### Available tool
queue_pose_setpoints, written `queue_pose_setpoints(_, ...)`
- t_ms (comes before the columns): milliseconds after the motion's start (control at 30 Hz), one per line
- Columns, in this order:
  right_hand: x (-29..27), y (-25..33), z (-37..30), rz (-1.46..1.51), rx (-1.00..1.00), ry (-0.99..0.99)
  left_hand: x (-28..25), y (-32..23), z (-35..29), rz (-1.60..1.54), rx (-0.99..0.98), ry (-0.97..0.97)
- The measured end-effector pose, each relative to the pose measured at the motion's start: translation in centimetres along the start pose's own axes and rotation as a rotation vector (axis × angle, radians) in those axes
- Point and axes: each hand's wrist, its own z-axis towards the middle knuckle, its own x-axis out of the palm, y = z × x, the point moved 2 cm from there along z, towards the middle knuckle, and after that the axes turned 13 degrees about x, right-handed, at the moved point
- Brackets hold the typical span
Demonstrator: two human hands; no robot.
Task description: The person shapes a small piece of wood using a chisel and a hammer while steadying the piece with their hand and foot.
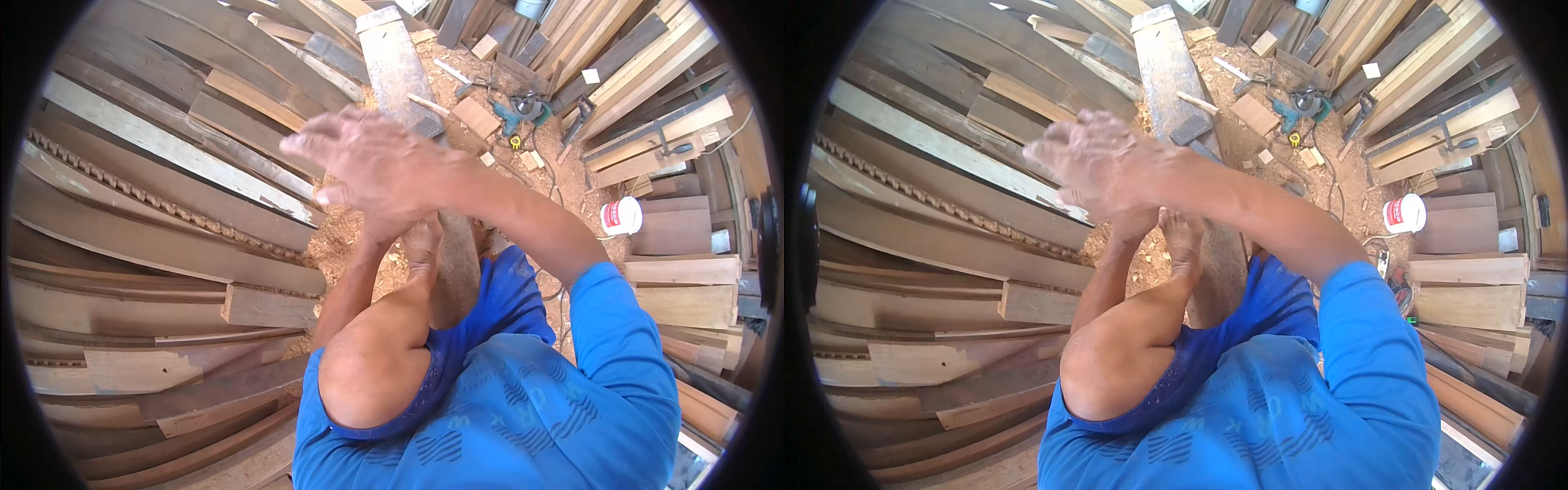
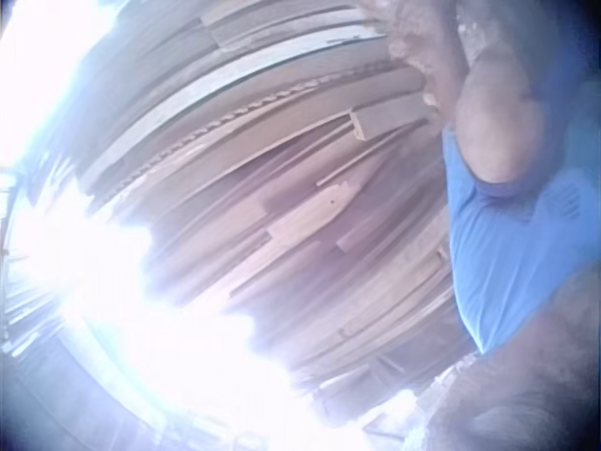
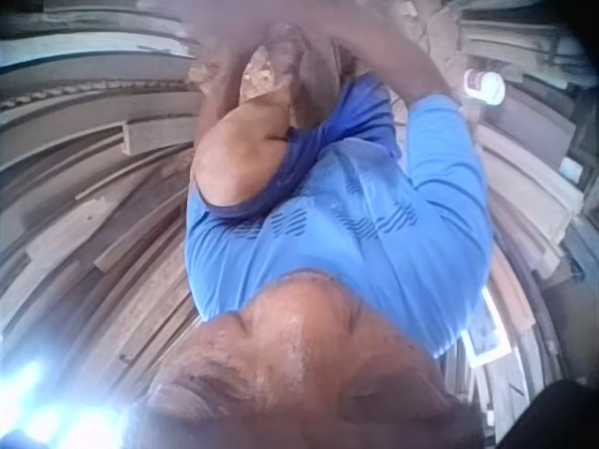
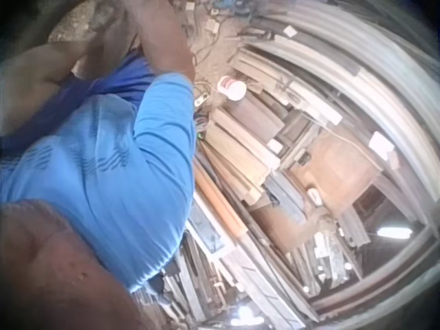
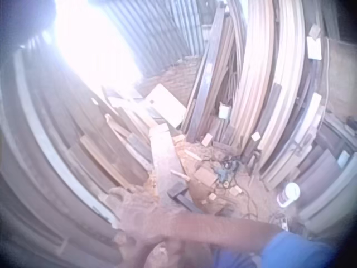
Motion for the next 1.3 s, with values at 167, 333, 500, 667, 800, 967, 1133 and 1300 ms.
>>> queue_pose_setpoints(167,-8.1,0.9,-1.2,0.100,-0.224,-0.609,-0.9,1.8,-1.6,0.027,0.020,0.062)
queue_pose_setpoints(333,-12.4,4.0,-2.4,0.234,-0.268,-0.600,0.1,1.0,-1.5,-0.031,0.116,-0.021)
queue_pose_setpoints(500,4.0,0.1,-0.5,-0.179,0.150,0.456,-0.3,-0.9,-1.6,0.023,0.048,0.020)
queue_pose_setpoints(667,5.2,-1.7,-0.9,-0.013,0.026,0.374,-0.3,-6.9,-3.9,0.022,-0.059,0.146)
queue_pose_setpoints(800,-1.5,1.0,-0.7,0.110,-0.084,-0.002,-1.7,-15.9,-7.0,-0.019,-0.148,0.340)
queue_pose_setpoints(967,8.9,-4.9,-1.9,-0.075,0.112,0.349,0.1,-12.7,-5.2,0.005,-0.152,0.294)
queue_pose_setpoints(1133,10.0,-6.5,-1.2,0.191,0.116,0.214,1.3,-6.9,-4.9,0.044,-0.169,0.192)
queue_pose_setpoints(1300,7.8,-5.4,-2.4,0.072,0.052,0.003,2.1,-4.1,-3.5,0.063,-0.170,0.153)
